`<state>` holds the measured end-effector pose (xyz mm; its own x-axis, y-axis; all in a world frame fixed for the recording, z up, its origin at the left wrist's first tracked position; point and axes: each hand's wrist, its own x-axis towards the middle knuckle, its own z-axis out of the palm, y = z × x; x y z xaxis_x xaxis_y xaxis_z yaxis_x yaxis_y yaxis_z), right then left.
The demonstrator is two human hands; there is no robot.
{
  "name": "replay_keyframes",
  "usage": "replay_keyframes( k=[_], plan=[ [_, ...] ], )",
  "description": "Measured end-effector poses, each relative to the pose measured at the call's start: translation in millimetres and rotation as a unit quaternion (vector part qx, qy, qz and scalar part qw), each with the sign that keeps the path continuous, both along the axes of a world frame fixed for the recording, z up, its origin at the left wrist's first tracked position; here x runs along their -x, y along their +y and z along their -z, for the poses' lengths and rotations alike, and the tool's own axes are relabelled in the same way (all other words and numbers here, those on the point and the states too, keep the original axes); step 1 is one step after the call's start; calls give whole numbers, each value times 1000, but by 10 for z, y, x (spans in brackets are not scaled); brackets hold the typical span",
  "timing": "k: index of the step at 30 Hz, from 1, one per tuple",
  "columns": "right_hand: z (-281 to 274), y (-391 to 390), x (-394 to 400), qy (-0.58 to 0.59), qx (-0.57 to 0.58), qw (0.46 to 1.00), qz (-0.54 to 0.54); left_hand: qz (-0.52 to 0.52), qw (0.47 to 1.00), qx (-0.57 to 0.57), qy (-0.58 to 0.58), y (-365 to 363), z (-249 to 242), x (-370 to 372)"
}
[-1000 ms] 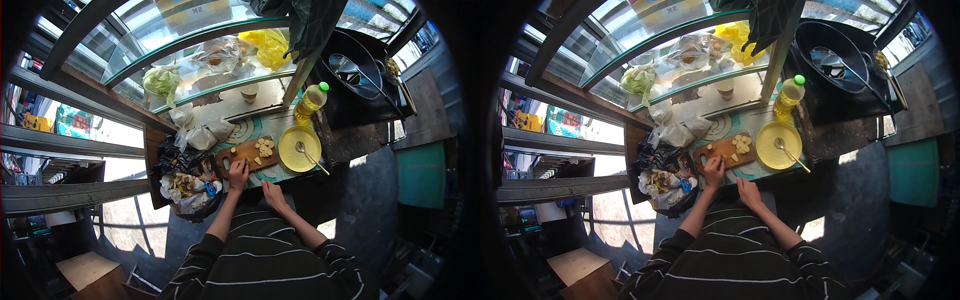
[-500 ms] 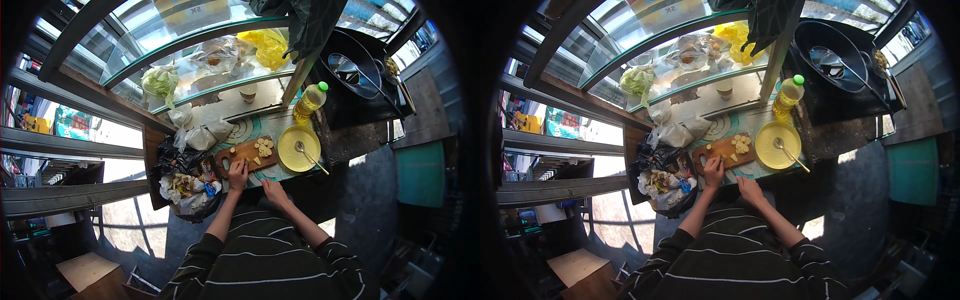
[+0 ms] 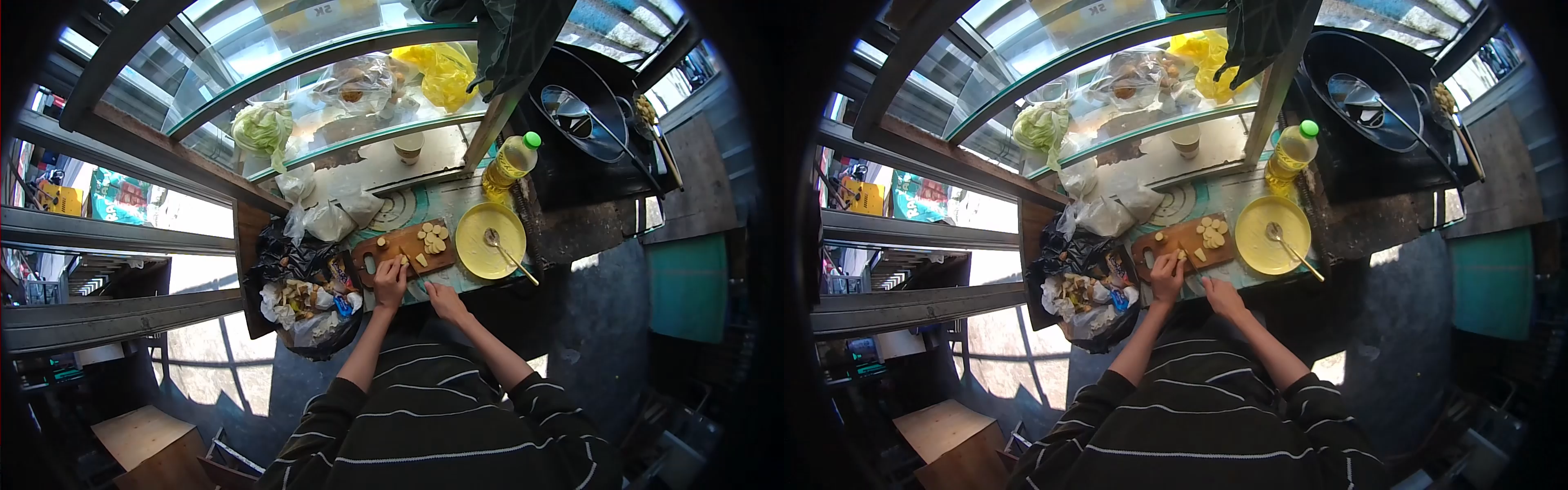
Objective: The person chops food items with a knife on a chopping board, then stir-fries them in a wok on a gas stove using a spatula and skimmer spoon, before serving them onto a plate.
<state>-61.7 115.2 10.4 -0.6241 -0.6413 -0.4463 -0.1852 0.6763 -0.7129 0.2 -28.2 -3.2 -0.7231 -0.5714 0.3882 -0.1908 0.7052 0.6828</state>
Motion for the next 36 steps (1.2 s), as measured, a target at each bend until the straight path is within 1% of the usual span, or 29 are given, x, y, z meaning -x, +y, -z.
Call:
replay_keyframes(
  k=[4,6,7,8,9,10,12,14,19,21,22,23,24,25,27,28,30,36],
  plan=[
    [57,96,-91,-20,3,1000,17,10,1000,7,-9,-6,-44,-4],
    [71,235,-159,19,53,998,34,15,1000,1,-25,-20,-65,2],
    [41,284,-133,21,52,998,34,20,999,-8,-44,-12,-67,-11],
    [10,337,-101,-173,29,980,92,20,999,-9,-43,-23,-69,-18],
    [-46,342,-65,-359,7,922,145,36,998,-13,-48,-54,-78,-14],
    [-51,327,-59,-359,8,922,145,51,997,-18,-56,-80,-86,-15],
    [-91,271,-82,-393,62,898,189,52,997,-18,-52,-120,-98,-7],
    [-146,205,-64,-403,65,891,198,52,997,-18,-48,-120,-120,-6],
    [-250,93,-89,-415,78,884,200,16,996,-72,-54,-66,-98,10],
    [-175,87,-158,-229,81,961,136,-2,997,-58,-46,-27,-88,13],
    [-84,97,-189,-229,80,961,136,-19,998,-42,-37,-17,-85,20],
    [5,99,-221,-120,85,983,112,-19,998,-42,-36,-11,-86,19],
    [12,91,-237,-10,89,992,88,-24,998,-41,-29,-6,-82,13],
    [16,99,-252,-10,89,992,88,-28,999,-41,-22,-4,-76,6],
    [-53,106,-277,38,66,993,87,-26,999,-35,-24,-11,-67,2],
    [-124,106,-275,38,66,993,87,-25,999,-30,-26,-8,-65,-1],
    [-259,105,-256,0,14,996,84,-24,999,-28,-24,2,-65,-2],
    [-343,137,-227,17,-8,997,69,-16,999,-33,-22,-14,-48,-13]
  ],
)
